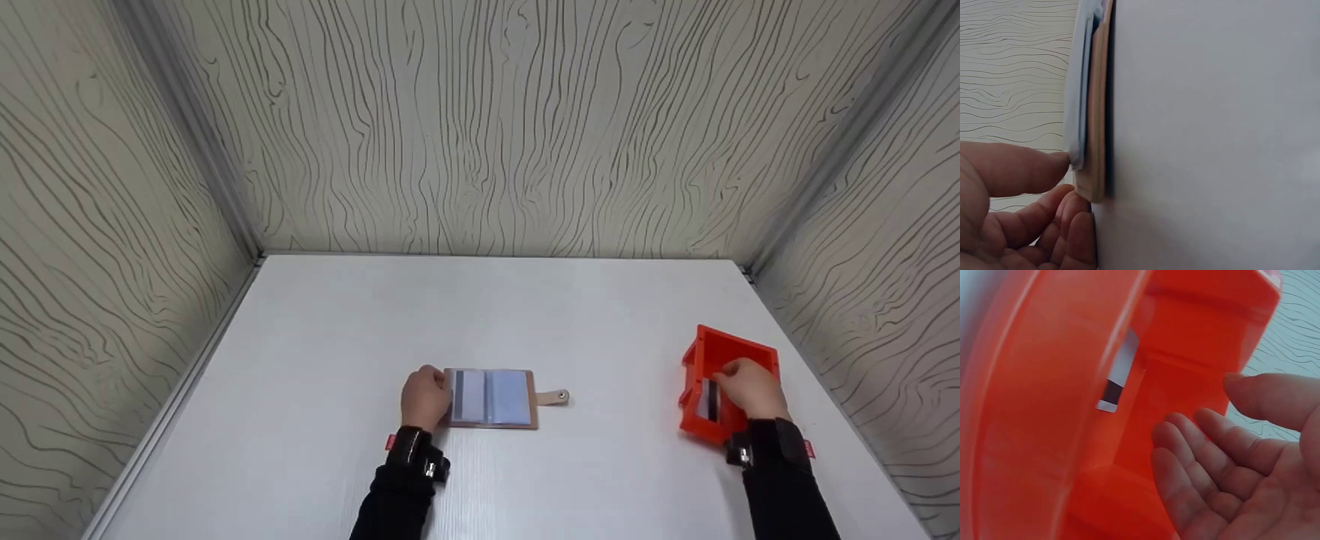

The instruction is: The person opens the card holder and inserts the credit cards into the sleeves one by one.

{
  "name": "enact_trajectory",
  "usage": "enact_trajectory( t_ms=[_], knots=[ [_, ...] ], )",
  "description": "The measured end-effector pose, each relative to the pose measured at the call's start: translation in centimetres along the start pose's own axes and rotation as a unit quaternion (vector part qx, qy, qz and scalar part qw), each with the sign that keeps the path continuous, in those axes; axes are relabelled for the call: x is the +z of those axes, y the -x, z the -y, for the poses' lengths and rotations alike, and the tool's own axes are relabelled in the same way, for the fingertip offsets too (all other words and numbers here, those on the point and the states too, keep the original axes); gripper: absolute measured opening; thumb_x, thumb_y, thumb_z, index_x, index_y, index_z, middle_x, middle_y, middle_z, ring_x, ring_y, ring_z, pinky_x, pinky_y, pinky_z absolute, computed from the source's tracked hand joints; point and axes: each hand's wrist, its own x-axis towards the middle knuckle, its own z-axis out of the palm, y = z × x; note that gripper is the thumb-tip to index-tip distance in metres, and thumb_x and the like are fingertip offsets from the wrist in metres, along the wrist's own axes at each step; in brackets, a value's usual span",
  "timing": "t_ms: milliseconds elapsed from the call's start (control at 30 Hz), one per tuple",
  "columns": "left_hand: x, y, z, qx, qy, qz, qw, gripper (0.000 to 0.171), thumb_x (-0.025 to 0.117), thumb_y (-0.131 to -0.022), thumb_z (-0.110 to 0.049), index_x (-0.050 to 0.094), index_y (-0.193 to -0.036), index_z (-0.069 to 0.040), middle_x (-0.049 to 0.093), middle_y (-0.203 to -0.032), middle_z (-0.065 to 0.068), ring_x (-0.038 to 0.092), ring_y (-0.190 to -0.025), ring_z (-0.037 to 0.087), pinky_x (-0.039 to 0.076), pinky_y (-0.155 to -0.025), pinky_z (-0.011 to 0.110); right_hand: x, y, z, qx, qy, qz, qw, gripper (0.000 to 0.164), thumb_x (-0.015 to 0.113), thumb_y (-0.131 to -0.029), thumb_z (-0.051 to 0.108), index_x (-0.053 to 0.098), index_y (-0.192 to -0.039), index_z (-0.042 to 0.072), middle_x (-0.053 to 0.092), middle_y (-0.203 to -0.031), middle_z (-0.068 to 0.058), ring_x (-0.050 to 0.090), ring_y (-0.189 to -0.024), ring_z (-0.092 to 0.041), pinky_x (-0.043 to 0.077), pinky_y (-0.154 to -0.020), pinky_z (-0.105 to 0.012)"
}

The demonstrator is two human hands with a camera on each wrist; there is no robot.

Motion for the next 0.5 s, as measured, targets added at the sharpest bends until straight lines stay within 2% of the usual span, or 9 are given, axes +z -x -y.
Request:
enact_trajectory(
  t_ms=[333,500],
  knots=[
    [-0.1,0.0,-0.1,0.002,0.002,-0.001,1.0000,0.010,0.067,-0.089,-0.005,0.065,-0.083,0.003,0.060,-0.070,0.010,0.060,-0.068,0.030,0.050,-0.066,0.044,0.7,-0.6,-1.0,0.007,0.010,0.030,0.999,0.045,0.053,-0.097,0.015,0.046,-0.123,-0.021,0.057,-0.105,-0.031,0.050,-0.095,-0.043,0.043,-0.088,-0.057],
    [-0.1,0.0,-0.2,0.007,-0.001,-0.005,1.0000,0.011,0.067,-0.089,-0.005,0.064,-0.082,0.003,0.061,-0.070,0.010,0.060,-0.068,0.031,0.050,-0.066,0.044,1.1,-0.7,-1.2,0.000,0.014,0.030,0.999,0.044,0.053,-0.096,0.015,0.048,-0.120,-0.021,0.057,-0.103,-0.031,0.051,-0.094,-0.043,0.044,-0.087,-0.056]
  ],
)
